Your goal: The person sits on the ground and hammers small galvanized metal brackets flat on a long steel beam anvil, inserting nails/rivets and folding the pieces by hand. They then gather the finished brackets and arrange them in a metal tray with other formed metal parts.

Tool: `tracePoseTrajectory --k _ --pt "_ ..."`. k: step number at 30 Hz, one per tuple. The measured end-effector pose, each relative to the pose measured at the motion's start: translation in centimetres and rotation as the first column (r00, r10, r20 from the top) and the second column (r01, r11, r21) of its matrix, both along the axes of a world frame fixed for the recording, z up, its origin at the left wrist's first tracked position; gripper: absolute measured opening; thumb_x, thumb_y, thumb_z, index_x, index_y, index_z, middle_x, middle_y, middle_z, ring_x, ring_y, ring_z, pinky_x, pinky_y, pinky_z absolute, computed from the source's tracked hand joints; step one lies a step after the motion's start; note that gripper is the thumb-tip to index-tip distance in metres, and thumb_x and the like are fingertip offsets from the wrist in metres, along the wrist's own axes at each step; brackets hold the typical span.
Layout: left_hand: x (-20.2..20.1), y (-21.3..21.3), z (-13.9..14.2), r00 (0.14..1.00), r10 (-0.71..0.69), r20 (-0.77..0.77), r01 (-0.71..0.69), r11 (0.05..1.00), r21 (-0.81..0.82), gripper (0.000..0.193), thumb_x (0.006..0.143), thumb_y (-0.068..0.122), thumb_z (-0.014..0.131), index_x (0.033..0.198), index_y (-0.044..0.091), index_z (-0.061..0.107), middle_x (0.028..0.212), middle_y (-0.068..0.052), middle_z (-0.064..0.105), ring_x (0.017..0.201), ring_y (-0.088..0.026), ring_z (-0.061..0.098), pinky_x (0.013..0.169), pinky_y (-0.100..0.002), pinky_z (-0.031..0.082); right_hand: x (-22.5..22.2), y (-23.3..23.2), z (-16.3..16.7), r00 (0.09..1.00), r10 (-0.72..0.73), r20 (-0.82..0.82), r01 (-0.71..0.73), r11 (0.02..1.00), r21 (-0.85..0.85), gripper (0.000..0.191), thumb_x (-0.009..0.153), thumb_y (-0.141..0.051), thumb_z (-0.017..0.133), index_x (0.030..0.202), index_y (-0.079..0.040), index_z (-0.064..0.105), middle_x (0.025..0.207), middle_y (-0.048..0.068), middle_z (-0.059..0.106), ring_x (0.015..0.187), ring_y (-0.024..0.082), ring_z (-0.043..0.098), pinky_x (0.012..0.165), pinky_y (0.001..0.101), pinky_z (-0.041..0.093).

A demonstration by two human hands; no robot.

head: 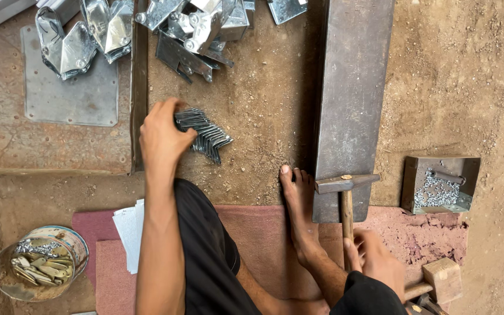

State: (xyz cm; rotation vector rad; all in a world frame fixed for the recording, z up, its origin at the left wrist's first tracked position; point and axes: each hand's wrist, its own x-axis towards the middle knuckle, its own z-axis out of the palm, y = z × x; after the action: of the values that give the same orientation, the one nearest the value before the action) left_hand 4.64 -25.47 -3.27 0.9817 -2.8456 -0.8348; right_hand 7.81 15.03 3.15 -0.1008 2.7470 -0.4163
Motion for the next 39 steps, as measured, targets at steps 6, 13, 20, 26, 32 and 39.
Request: tracePoseTrajectory --k 6,13,20,26,32,39 --pt "-1.3 0.5 0.8 0.997 -0.023 0.076 0.029 0.996 -0.084 0.047 0.066 0.006 0.084 0.111 0.014 0.075 0.113 -0.01 0.071 0.102 -0.037 0.069 0.088 -0.047 0.055 -0.8 2.3 1.0 0.876 0.194 -0.441 -0.305 0.932 -0.195 0.023 0.092 -0.013 0.075 0.108 -0.004 0.062 0.103 0.012 0.067 0.079 0.024 0.066 0.07 0.0353 0.055" --pt "-0.8 -0.1 0.2 0.988 0.015 0.151 0.002 0.994 -0.108 0.047 0.062 -0.001 0.081 0.108 0.01 0.073 0.107 -0.014 0.07 0.099 -0.041 0.068 0.079 -0.051 0.055 -5.8 -10.7 1.4 0.539 0.72 -0.436 -0.838 0.509 -0.195 0.032 0.086 -0.015 0.074 0.116 -0.009 0.065 0.117 0.008 0.064 0.104 0.028 0.062 0.09 0.0391 0.052" --pt "-0.4 -1.2 1.6 0.998 0.062 0.029 -0.058 0.992 -0.113 0.036 0.071 0.003 0.08 0.107 0.006 0.075 0.108 -0.016 0.073 0.099 -0.04 0.071 0.084 -0.047 0.057 -8.1 -20.6 -3.4 0.283 0.905 -0.318 -0.951 0.309 0.033 0.077 0.076 -0.01 0.07 0.149 -0.02 0.048 0.154 0.008 0.045 0.129 0.032 0.05 0.104 0.0435 0.045" --pt "1.9 -3.5 6.9 0.937 0.252 -0.242 -0.267 0.963 -0.029 0.044 0.069 0.011 0.086 0.112 0.01 0.076 0.112 -0.013 0.075 0.093 -0.036 0.073 0.082 -0.044 0.057 -9.9 -26.6 -5.5 0.159 0.953 -0.259 -0.976 0.191 0.106 0.083 0.071 -0.008 0.065 0.149 -0.028 0.047 0.157 0.008 0.036 0.135 0.036 0.043 0.107 0.0472 0.041" --pt "8.0 -15.0 8.1 0.888 0.363 -0.283 -0.451 0.812 -0.371 0.041 0.065 0.014 0.091 0.103 0.008 0.077 0.102 -0.014 0.075 0.09 -0.038 0.071 0.076 -0.047 0.055 -10.4 -29.9 -8.0 0.09 0.978 -0.187 -0.986 0.114 0.122 0.063 0.083 -0.008 0.062 0.144 -0.022 0.05 0.158 0.009 0.037 0.13 0.035 0.048 0.104 0.0446 0.045" --pt "8.5 -22.5 1.5 0.903 0.405 0.141 -0.325 0.861 -0.391 0.045 0.072 0.002 0.083 0.115 0.008 0.07 0.125 -0.019 0.063 0.1 -0.044 0.069 0.078 -0.053 0.058 -10.5 -31.7 -9.6 -0.034 0.978 -0.206 -0.983 0.005 0.184 0.059 0.085 -0.007 0.058 0.143 -0.014 0.05 0.148 0.016 0.044 0.117 0.033 0.053 0.097 0.0421 0.051"
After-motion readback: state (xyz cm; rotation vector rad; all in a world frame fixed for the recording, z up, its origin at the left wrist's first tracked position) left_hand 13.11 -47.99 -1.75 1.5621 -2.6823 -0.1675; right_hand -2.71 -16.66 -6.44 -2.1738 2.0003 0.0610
